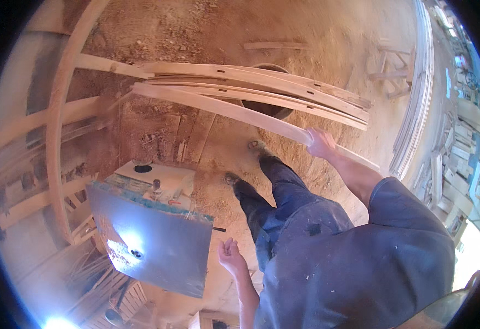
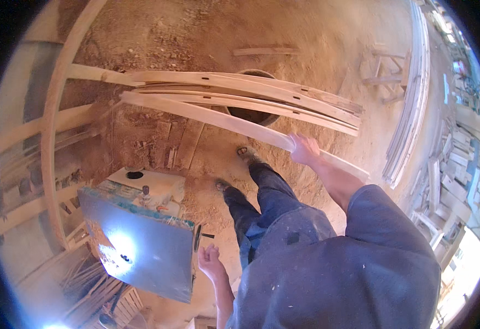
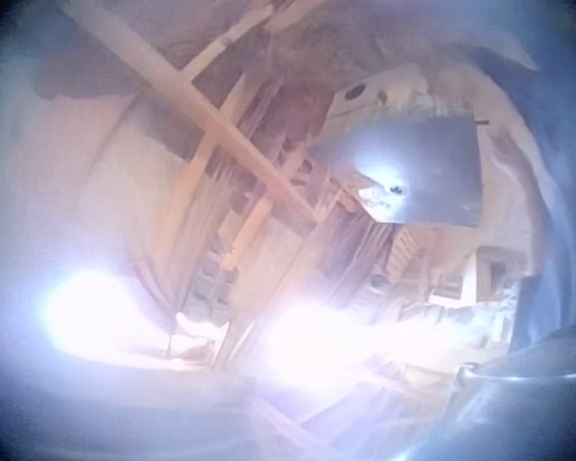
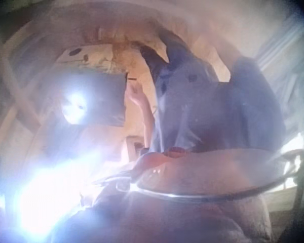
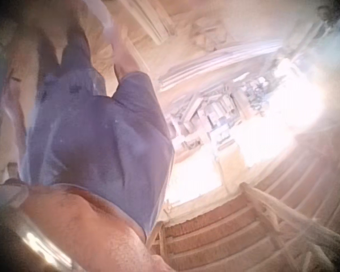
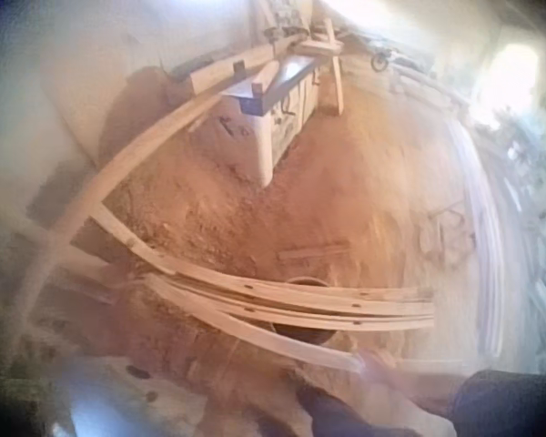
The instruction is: The person picks up curved wooden strips and feeds them one by one through a table-mounted router to shape their edges.
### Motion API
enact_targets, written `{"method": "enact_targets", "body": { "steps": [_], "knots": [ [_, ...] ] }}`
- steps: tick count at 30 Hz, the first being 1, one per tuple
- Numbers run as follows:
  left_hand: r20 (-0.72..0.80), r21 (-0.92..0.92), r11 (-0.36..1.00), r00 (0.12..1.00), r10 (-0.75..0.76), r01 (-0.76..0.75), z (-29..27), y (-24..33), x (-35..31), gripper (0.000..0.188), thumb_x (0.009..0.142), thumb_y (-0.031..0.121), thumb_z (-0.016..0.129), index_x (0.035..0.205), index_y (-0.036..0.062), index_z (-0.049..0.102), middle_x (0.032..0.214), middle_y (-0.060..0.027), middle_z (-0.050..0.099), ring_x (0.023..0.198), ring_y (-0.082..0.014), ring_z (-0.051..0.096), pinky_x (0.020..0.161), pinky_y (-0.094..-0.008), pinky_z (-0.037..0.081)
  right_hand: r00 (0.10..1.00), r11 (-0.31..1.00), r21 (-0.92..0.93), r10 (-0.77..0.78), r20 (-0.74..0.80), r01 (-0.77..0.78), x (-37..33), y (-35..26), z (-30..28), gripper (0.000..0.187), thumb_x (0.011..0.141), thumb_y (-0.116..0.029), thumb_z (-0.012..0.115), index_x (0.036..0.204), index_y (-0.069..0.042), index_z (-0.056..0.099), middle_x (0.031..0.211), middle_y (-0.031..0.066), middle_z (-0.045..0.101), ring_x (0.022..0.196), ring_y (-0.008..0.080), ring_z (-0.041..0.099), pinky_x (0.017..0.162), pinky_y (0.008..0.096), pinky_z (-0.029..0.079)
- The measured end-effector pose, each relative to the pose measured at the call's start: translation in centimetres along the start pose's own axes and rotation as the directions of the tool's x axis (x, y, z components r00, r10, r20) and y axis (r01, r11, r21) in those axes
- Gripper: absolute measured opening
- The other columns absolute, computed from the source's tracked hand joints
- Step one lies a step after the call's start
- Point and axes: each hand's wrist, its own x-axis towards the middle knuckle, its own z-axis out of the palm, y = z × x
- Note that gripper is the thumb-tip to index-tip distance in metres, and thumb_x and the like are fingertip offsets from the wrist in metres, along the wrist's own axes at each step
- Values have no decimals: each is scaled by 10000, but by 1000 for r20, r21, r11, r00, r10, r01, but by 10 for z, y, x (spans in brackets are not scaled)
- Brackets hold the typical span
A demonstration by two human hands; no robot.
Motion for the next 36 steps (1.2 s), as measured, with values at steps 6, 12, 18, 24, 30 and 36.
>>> {"method": "enact_targets", "body": {
  "steps": [6, 12, 18, 24, 30, 36],
  "knots": [
    [145, 330, 911, 967, 209, -247, 17, 23, 3, 420, 897, -3, 586, 1294, -124, 518, 1151, -216, 672, 1040, -286, 667, 929, -381, 525, 999, 1000, -20, -6, -33, 5, 51, 24, 22, 555, 690, -130, 700, 1233, -132, 588, 1097, 150, 650, 1059, 349, 624, 913, 451, 505],
    [169, 362, 886, 955, 244, -291, 19, 28, 19, 394, 890, 2, 587, 1267, -102, 542, 1152, -212, 673, 1050, -298, 664, 934, -394, 522, 982, 986, -103, -146, -122, 134, 101, 56, 9, 644, 628, -68, 726, 1252, -100, 572, 1151, 141, 600, 1083, 356, 590, 943, 443, 476],
    [235, 445, 833, 940, 246, -329, 17, 29, 7, 380, 898, 44, 575, 1250, -97, 555, 1136, -203, 678, 1021, -301, 673, 922, -391, 525, 1000, 951, -309, 19, -21, -25, 117, 67, 12, 699, 645, 0, 715, 1310, -35, 501, 1191, 165, 555, 1137, 358, 530, 976, 458, 406],
    [153, 348, 914, 975, 164, -208, 20, 7, -14, 363, 896, 73, 589, 1219, -92, 576, 1126, -193, 688, 1010, -286, 680, 903, -381, 531, 989, 963, -239, 106, -100, -127, 118, 33, 3, 661, 711, -17, 673, 1344, -47, 485, 1221, 186, 555, 1173, 372, 521, 997, 464, 404],
    [10, 285, 951, 993, 119, -117, 7, -34, -61, 329, 898, 116, 608, 1187, -42, 618, 1134, -202, 678, 1047, -335, 662, 922, -387, 519, 999, 987, -150, -50, 1, 50, 85, -53, 46, 563, 803, -61, 597, 1360, -54, 519, 1334, 221, 556, 1252, 373, 521, 1080, 451, 400],
    [-253, 89, 987, 955, 154, -135, -12, -120, -127, 409, 885, 177, 606, 1250, -7, 595, 1266, -225, 614, 1211, -364, 567, 1035, -412, 453, 757, 852, -13, -458, 465, 523, 21, -53, 116, 401, 856, -196, 643, 1198, 13, 626, 1020, 204, 695, 941, 322, 664, 993, 367, 475]
  ]
}}
